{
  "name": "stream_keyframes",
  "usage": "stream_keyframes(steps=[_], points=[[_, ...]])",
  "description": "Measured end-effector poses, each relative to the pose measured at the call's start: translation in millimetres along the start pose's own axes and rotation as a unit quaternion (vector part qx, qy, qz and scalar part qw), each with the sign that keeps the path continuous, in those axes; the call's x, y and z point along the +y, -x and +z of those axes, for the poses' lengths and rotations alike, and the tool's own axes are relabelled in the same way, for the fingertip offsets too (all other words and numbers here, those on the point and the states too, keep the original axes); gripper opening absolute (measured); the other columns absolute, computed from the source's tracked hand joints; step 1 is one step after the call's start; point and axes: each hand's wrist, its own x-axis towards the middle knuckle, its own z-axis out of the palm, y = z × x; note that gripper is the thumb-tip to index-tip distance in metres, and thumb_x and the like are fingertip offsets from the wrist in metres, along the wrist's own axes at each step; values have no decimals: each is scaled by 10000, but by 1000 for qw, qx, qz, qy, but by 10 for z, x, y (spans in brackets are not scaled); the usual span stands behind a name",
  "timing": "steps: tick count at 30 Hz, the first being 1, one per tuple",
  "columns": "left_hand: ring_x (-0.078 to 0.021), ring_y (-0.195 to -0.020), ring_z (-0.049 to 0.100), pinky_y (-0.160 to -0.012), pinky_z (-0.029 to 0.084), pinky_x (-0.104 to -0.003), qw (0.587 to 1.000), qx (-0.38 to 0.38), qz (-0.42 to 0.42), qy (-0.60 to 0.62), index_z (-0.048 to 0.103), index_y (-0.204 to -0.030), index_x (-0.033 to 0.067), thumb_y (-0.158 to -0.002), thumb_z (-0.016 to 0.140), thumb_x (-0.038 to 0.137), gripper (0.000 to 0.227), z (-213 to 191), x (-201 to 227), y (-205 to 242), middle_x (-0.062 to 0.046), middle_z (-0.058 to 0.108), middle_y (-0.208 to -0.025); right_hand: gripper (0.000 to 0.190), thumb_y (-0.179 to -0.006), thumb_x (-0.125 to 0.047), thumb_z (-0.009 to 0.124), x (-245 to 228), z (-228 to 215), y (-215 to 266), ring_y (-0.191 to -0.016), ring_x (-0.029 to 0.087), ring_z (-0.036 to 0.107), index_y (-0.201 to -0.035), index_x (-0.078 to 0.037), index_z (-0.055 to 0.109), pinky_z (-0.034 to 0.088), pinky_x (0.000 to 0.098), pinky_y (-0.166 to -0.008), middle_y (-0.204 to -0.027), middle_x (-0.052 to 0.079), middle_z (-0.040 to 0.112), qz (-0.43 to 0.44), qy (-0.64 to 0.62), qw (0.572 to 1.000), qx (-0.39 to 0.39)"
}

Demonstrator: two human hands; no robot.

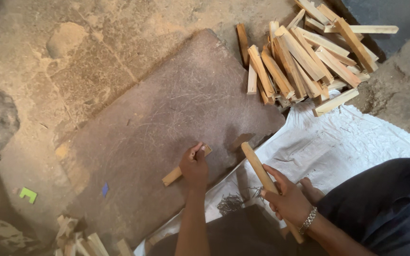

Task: The person hammers nails into small wooden pieces using a hammer. They pick up each piece, place it on a stone slab, drive in a nail, and then set the finished piece aside.

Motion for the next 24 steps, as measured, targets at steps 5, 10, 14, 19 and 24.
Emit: stream_keyframes(steps=[5, 10, 14, 19, 24], points=[[-270, -896, 738, -808, 557, -354, 996, -2, 84, -17, 758, -1000, 37, -916, 709, 79, 106, -18, -63, 27, -134, 767, -976, 771, -904, -163, 711, 32, -20, -4, -451, 145, 495, -1576, -269, 347, 453, 302, -384, -658, 75, 551, 4, 19, 1000, -4], [-278, -898, 732, -797, 555, -368, 995, -5, 94, -21, 753, -984, 50, -906, 712, 61, 88, -28, -1, 17, -125, 765, -983, 819, -892, -143, 706, 58, -25, -53, -484, 123, 531, -1611, -271, 337, 462, 309, -379, -701, 43, 565, 4, -13, 1000, -9], [-289, -926, 724, -830, 557, -385, 993, -1, 117, -31, 757, -1016, 53, -884, 686, 25, 153, -48, 47, 49, -121, 758, -1008, 776, -893, -146, 708, 130, -35, -77, -471, 142, 507, -1568, -258, 341, 448, 312, -373, -692, 62, 570, -4, 0, 1000, -2], [-296, -908, 717, -885, 552, -417, 980, 6, 189, -62, 769, -1023, 62, -882, 724, 47, 149, -49, 90, 57, -97, 767, -980, 748, -913, -196, 744, 172, 14, -20, -544, 163, 531, -1580, -267, 414, 473, 309, -506, -709, 118, 566, -68, 159, 983, 64], [-234, -886, 727, -822, 565, -356, 996, 3, 86, -27, 665, -1254, 58, -884, 746, 111, 383, -53, 116, 92, -86, 765, -968, 671, -880, -108, 720, -54, 147, 67, -976, 185, 705, -1507, -128, 481, 584, 307, -770, -1160, 141, 683, -392, 229, 887, 81]])
